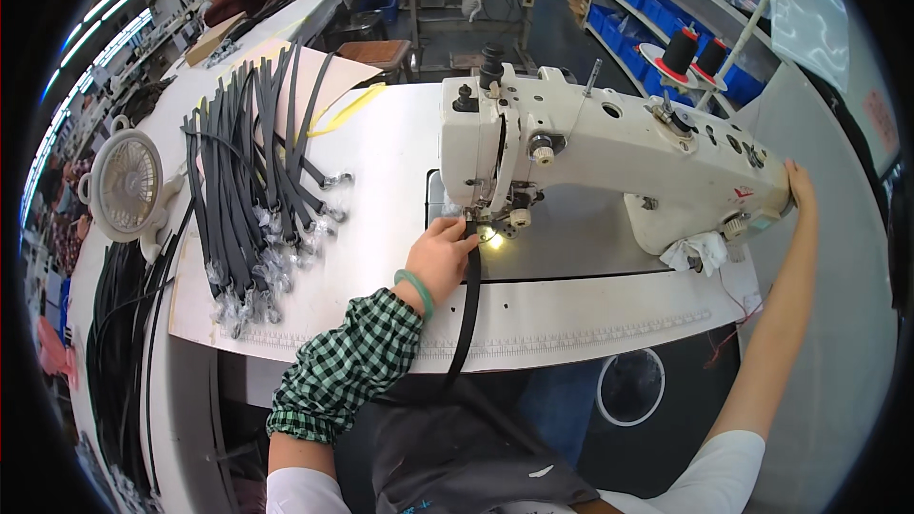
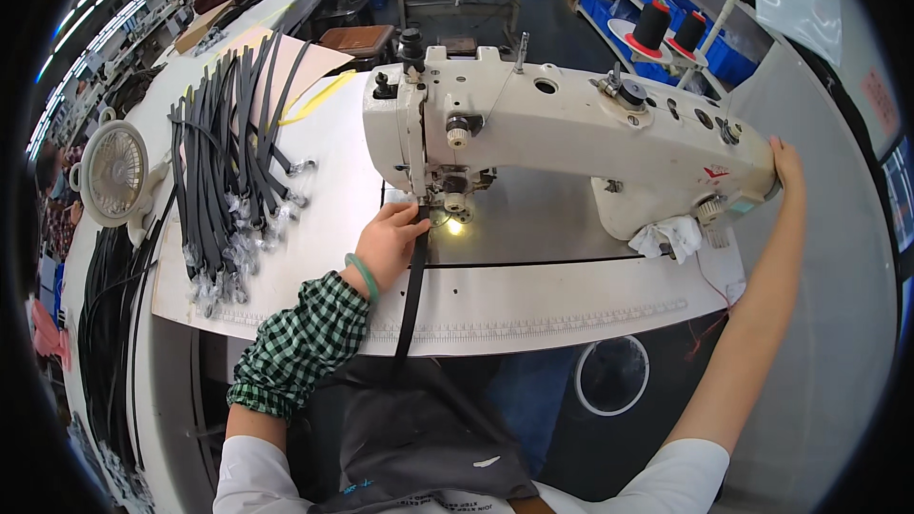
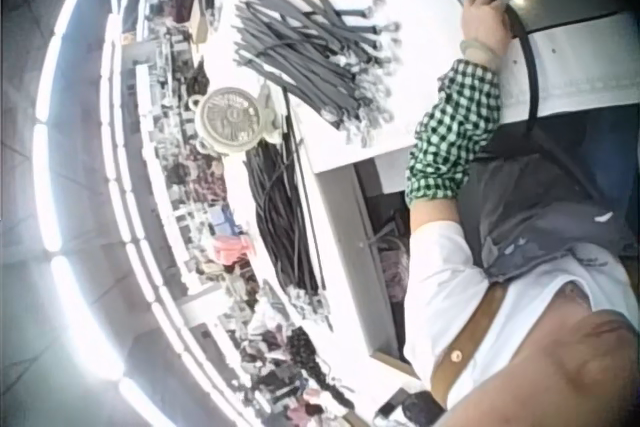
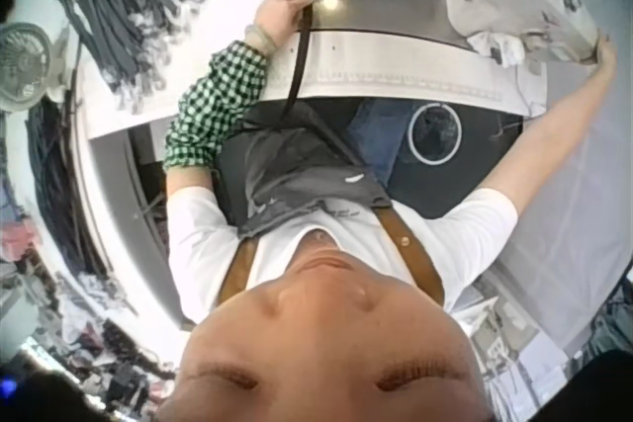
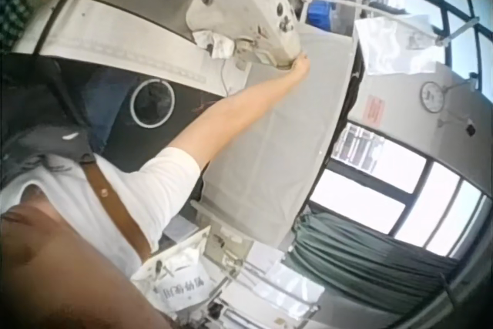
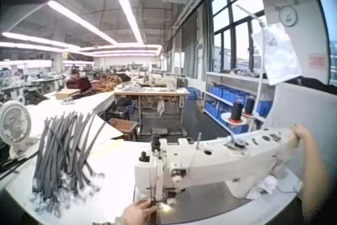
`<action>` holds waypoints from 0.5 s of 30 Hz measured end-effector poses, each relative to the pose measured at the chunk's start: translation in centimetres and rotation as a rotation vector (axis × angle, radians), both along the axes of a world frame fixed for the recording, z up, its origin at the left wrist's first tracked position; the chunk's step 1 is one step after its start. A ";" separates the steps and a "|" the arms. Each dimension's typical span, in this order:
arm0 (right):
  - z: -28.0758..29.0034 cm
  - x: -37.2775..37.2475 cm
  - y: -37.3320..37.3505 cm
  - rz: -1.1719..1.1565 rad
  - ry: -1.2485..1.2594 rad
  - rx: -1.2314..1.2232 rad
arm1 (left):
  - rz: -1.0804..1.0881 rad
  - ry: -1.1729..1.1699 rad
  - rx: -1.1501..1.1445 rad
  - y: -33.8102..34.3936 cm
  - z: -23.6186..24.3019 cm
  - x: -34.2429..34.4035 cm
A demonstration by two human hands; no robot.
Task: The person operates an industrial sewing machine to stitch long black straps. They feed each strap through the machine, guide it under the needle, and then remove the finished piece. The process is repeated continuously with straps taken from a pile on the left and placed aside after sewing.
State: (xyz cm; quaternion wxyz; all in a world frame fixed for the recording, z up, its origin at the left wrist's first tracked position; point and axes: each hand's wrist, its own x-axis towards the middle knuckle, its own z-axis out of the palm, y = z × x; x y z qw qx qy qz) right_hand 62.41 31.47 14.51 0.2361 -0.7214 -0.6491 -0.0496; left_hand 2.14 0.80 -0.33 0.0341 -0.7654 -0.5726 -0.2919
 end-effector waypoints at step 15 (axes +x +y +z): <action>-6.7 1.4 -6.2 -0.005 0.778 0.225 | -0.031 0.080 -0.009 0.5 0.0 0.4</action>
